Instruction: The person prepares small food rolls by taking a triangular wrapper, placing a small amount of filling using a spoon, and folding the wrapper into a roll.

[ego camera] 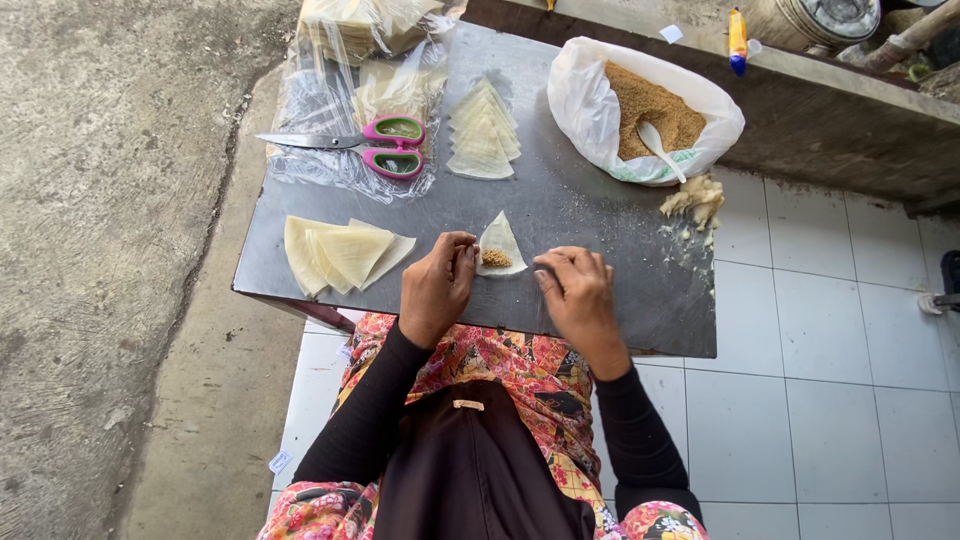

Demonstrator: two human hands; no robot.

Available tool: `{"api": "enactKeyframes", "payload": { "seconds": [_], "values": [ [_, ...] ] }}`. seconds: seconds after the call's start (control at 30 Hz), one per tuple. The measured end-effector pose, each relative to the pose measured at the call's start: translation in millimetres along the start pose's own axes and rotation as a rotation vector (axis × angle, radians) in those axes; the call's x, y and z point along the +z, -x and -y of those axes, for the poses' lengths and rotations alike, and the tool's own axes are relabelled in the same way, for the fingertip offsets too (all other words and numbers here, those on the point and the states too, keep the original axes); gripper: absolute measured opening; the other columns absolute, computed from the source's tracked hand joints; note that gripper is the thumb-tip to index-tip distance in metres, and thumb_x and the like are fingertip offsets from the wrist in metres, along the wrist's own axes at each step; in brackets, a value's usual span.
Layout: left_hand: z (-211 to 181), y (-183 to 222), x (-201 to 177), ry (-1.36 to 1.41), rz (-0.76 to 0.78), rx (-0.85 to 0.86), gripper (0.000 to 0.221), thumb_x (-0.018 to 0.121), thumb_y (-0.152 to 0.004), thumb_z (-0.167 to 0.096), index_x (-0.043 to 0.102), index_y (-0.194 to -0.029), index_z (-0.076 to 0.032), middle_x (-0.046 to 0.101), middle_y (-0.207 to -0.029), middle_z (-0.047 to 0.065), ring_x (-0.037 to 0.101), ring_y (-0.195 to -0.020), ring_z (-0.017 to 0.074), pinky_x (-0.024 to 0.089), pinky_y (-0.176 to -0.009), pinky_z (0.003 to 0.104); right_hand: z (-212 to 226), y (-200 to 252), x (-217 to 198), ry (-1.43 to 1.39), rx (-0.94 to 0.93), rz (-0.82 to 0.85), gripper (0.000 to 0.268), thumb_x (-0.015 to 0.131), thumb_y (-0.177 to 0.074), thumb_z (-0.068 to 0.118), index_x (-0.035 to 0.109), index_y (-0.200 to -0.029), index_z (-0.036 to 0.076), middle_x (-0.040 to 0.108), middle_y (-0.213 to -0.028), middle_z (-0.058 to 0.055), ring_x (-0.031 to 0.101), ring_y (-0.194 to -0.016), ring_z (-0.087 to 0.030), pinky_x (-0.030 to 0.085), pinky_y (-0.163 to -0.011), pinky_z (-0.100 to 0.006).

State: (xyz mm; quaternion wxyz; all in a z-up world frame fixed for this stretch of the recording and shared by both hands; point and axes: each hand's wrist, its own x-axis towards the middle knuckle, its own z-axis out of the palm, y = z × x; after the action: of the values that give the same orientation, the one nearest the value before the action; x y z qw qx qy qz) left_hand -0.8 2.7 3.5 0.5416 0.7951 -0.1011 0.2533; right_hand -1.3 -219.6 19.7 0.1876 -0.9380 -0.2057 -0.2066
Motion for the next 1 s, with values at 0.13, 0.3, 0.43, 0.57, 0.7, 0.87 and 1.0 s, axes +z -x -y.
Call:
{"api": "enactKeyframes", "payload": {
  "seconds": [0.13,0.3,0.43,0.57,0.7,0.87,1.0],
  "values": [
    [0,0,1,-0.016,0.044,-0.044,0.013,0.067,-0.100,-0.011,0.064,-0.109,-0.004,0.076,-0.089,0.012,0.077,-0.075,0.0196,0.058,-0.060,0.030,19,1,3,-0.071,0.002,-0.044,0.020,0.070,-0.094,0.016,0.072,-0.113,0.012,0.071,-0.113,-0.007,0.063,-0.105,-0.026,0.042,-0.092,-0.039],
    [3,2,2,0.023,0.044,0.049,0.015,0.065,-0.100,-0.009,0.063,-0.114,-0.004,0.077,-0.102,0.011,0.078,-0.087,0.0215,0.060,-0.070,0.029,22,-7,11,-0.260,0.089,0.006,0.018,0.066,-0.099,0.010,0.070,-0.117,0.010,0.073,-0.113,-0.005,0.069,-0.105,-0.022,0.048,-0.094,-0.037],
    [3,3,3,0.001,0.067,0.029,0.016,0.069,-0.097,-0.010,0.065,-0.111,-0.004,0.076,-0.101,0.010,0.078,-0.087,0.0215,0.060,-0.070,0.030,20,-11,14,-0.429,0.073,-0.014,0.015,0.064,-0.100,0.005,0.067,-0.114,0.008,0.070,-0.119,-0.008,0.071,-0.110,-0.023,0.056,-0.093,-0.033],
    [1,1,1,-0.001,0.088,0.001,0.016,0.070,-0.095,-0.010,0.066,-0.109,-0.004,0.076,-0.099,0.010,0.077,-0.082,0.0212,0.060,-0.068,0.030,21,-7,7,-0.218,-0.046,-0.002,0.023,0.067,-0.089,-0.001,0.068,-0.111,0.005,0.067,-0.122,-0.012,0.068,-0.112,-0.027,0.048,-0.097,-0.041],
    [1,2,1,-0.010,0.084,0.007,0.014,0.070,-0.096,-0.010,0.066,-0.109,-0.004,0.075,-0.098,0.011,0.077,-0.082,0.0219,0.059,-0.068,0.031,20,-5,8,-0.115,-0.060,-0.016,0.022,0.069,-0.087,-0.001,0.068,-0.109,0.005,0.065,-0.123,-0.013,0.066,-0.112,-0.027,0.048,-0.098,-0.043],
    [2,1,2,-0.012,0.089,0.014,0.014,0.070,-0.096,-0.011,0.066,-0.108,-0.004,0.075,-0.098,0.011,0.076,-0.080,0.0219,0.059,-0.067,0.031,14,-6,21,-0.023,-0.095,-0.060,0.018,0.074,-0.092,0.004,0.068,-0.108,0.007,0.063,-0.115,-0.009,0.065,-0.106,-0.026,0.051,-0.096,-0.041],
    [2,2,1,-0.023,0.090,0.037,0.014,0.070,-0.096,-0.011,0.065,-0.109,-0.005,0.074,-0.097,0.011,0.075,-0.079,0.0247,0.058,-0.066,0.033,14,-4,27,0.033,-0.104,-0.042,0.020,0.076,-0.092,0.003,0.070,-0.111,0.008,0.060,-0.104,-0.006,0.063,-0.093,-0.022,0.051,-0.090,-0.039]
  ]
}}
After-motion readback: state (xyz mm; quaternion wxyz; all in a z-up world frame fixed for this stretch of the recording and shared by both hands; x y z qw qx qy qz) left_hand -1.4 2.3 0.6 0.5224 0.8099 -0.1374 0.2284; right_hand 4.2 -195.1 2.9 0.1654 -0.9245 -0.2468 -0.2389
